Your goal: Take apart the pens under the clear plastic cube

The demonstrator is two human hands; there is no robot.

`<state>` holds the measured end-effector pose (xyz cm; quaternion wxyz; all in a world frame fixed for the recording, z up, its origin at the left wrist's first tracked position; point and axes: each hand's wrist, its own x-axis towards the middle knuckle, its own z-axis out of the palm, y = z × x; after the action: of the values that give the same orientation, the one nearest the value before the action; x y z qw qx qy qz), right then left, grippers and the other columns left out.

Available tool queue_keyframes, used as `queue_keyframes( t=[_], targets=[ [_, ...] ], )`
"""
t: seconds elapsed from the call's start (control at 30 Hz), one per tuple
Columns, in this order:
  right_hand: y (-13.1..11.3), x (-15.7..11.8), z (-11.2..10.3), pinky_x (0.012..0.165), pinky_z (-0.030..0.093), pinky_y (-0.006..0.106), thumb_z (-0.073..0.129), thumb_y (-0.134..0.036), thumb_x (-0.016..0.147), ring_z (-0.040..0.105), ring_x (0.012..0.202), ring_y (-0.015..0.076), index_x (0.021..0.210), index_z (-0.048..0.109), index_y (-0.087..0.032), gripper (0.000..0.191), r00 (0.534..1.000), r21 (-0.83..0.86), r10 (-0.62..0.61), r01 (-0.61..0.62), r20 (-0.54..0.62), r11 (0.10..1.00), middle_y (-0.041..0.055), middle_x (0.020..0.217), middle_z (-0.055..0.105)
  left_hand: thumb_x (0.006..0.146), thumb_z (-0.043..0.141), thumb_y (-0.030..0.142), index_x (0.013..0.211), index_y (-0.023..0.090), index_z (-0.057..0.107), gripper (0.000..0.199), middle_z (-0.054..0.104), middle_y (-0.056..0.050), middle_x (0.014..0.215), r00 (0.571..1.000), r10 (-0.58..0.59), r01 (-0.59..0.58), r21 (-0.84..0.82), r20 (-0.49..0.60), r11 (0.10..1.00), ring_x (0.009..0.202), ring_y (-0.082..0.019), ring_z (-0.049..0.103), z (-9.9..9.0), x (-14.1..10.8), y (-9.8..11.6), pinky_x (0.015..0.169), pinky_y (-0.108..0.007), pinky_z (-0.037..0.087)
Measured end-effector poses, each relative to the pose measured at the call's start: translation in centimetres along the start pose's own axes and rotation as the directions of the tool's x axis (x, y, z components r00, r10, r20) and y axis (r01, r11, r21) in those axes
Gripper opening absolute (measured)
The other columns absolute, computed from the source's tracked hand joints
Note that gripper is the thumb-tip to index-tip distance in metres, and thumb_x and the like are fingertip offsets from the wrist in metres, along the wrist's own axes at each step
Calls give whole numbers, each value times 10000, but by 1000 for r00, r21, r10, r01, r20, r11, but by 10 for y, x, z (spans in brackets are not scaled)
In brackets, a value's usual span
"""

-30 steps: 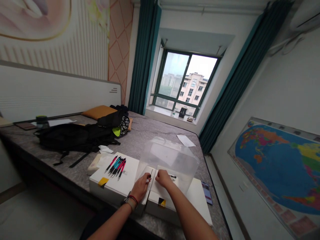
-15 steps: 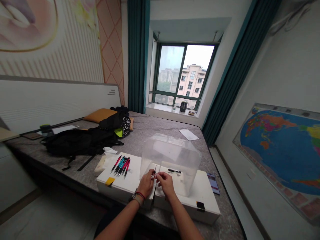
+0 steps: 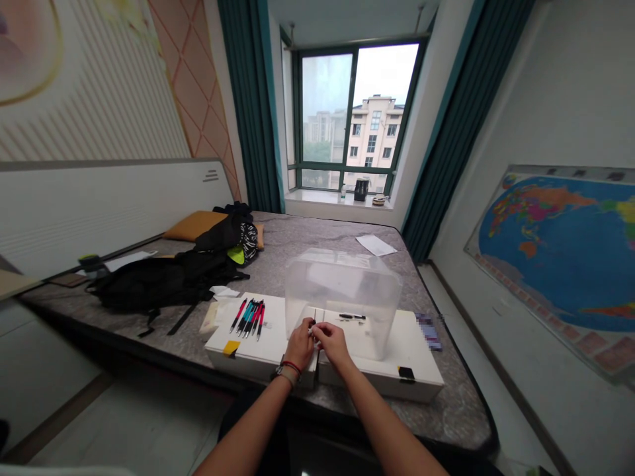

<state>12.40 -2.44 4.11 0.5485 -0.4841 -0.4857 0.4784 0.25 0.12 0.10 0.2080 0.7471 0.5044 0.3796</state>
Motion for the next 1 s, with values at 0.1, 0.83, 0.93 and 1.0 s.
queue_keyframes(
  t=[0.1, 0.83, 0.93, 1.0],
  targets=[
    [2, 2, -2, 487, 485, 230, 655, -401, 730, 606, 616, 158, 817, 706, -141, 279, 998, -119, -57, 61, 32, 991, 51, 721, 684, 842, 380, 107, 1167, 171, 466, 342, 629, -88, 1039, 1000, 23, -23, -7, -7, 1000, 986, -194, 595, -1, 0, 1, 871, -327, 457],
    [-9, 20, -17, 726, 512, 284, 565, -366, 831, 632, 896, 205, 890, 694, -180, 233, 974, -317, -226, 215, 1, 924, 76, 944, 691, 946, 337, 274, 1101, 193, 525, 257, 620, -76, 1008, 997, 78, -78, -70, -4, 994, 962, -186, 593, -6, 1, 14, 862, -335, 460],
    [-9, 27, -28, 750, 506, 306, 541, -407, 848, 639, 812, 202, 879, 679, -161, 283, 968, -275, -239, 210, -76, 938, 73, 847, 699, 946, 336, 295, 1052, 194, 540, 251, 626, -73, 961, 998, 61, -63, -55, -23, 997, 924, -190, 601, -6, 1, 14, 846, -334, 459],
    [-10, 30, -39, 722, 504, 307, 502, -414, 872, 632, 759, 197, 883, 664, -152, 309, 962, -304, -246, 200, -120, 932, 72, 798, 686, 947, 324, 290, 1022, 194, 545, 252, 630, -72, 936, 997, 52, -55, -50, -49, 997, 901, -192, 605, -5, 1, 13, 833, -330, 458]
  ],
)
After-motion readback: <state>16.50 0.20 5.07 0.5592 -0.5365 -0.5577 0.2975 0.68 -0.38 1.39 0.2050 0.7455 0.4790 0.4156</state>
